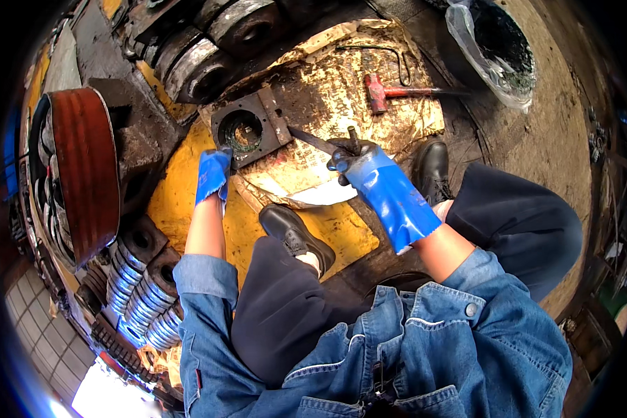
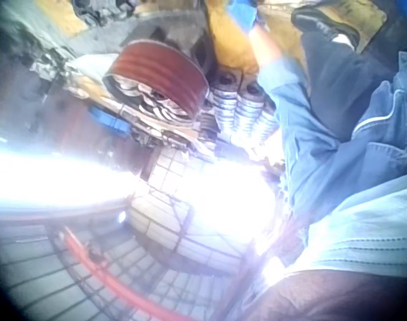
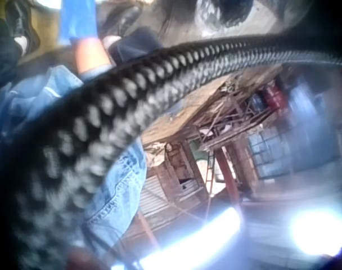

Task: The person cleans metal blocks by hand. They use pliers to hold metal components, scrape residue from surfaces, and use a small hammer to tap parts into place on a large metal assembly on the floor.

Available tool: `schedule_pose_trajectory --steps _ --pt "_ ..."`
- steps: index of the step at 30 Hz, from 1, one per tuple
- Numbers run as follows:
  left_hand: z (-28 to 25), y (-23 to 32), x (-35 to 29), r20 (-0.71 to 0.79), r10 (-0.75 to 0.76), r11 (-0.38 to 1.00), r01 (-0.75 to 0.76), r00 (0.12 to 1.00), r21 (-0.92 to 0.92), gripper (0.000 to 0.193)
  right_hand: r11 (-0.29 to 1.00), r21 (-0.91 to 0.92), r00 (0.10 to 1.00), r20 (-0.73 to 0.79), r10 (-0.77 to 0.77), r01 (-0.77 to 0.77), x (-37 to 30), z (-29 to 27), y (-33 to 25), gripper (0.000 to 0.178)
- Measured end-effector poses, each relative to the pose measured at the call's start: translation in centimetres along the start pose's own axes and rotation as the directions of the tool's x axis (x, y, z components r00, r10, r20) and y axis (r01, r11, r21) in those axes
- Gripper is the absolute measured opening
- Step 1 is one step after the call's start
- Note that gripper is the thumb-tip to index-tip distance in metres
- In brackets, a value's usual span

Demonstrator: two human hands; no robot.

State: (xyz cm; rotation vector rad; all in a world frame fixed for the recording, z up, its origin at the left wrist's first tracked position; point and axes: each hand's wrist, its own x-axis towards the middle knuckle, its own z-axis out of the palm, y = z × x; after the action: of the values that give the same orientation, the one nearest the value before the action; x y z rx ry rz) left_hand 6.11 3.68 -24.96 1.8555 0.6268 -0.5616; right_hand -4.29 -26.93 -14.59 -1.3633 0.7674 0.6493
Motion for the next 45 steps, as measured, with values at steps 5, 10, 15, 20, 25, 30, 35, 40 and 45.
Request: schedule_pose_trajectory --steps 5,10,15,20,25,30,35,40,45 --pt "-0.9 -1.2 -0.1 -0.043 -0.082 0.994 0.078 0.996 -0.073 0.019 0.968 -0.179 0.980 0.128 -0.153 0.174 3.4 0.1 3.4 0.007" --pt "1.2 -1.5 2.7 -0.075 -0.164 0.969 0.174 0.984 0.175 0.022 0.853 -0.284 0.894 0.236 -0.381 0.438 10.1 -2.4 8.9 0.007" --pt "-2.1 -2.5 2.1 -0.076 -0.165 0.984 0.169 0.983 0.046 0.022 0.732 -0.597 0.944 0.187 -0.271 0.328 6.2 0.3 2.0 0.011" --pt "-0.5 -0.8 1.7 -0.111 -0.268 0.952 0.281 0.957 0.123 0.021 0.783 -0.600 0.986 0.129 -0.106 0.163 8.1 0.2 2.8 0.023" --pt "1.4 -0.9 2.3 -0.068 -0.305 0.943 0.311 0.950 0.121 0.021 0.911 -0.353 0.967 -0.065 -0.248 0.211 11.8 -1.6 4.7 0.025" --pt "-0.9 -1.1 1.6 -0.095 -0.303 0.945 0.312 0.948 0.097 0.018 0.903 -0.371 0.976 0.059 -0.209 0.216 7.6 -0.8 0.0 0.028" --pt "-0.7 -1.4 2.0 -0.077 -0.310 0.942 0.317 0.948 0.106 0.020 0.405 -0.897 0.978 0.207 0.026 0.179 9.6 -0.5 -5.8 0.029" --pt "-0.7 -1.6 1.8 -0.110 -0.243 0.967 0.249 0.964 0.048 0.020 0.644 -0.752 0.989 0.083 -0.122 0.143 8.7 -3.4 -5.8 0.025" --pt "-0.1 -1.0 1.6 -0.135 -0.248 0.958 0.264 0.959 0.111 0.021 0.614 -0.742 0.962 0.186 -0.197 0.269 8.3 -4.9 -6.0 0.017"
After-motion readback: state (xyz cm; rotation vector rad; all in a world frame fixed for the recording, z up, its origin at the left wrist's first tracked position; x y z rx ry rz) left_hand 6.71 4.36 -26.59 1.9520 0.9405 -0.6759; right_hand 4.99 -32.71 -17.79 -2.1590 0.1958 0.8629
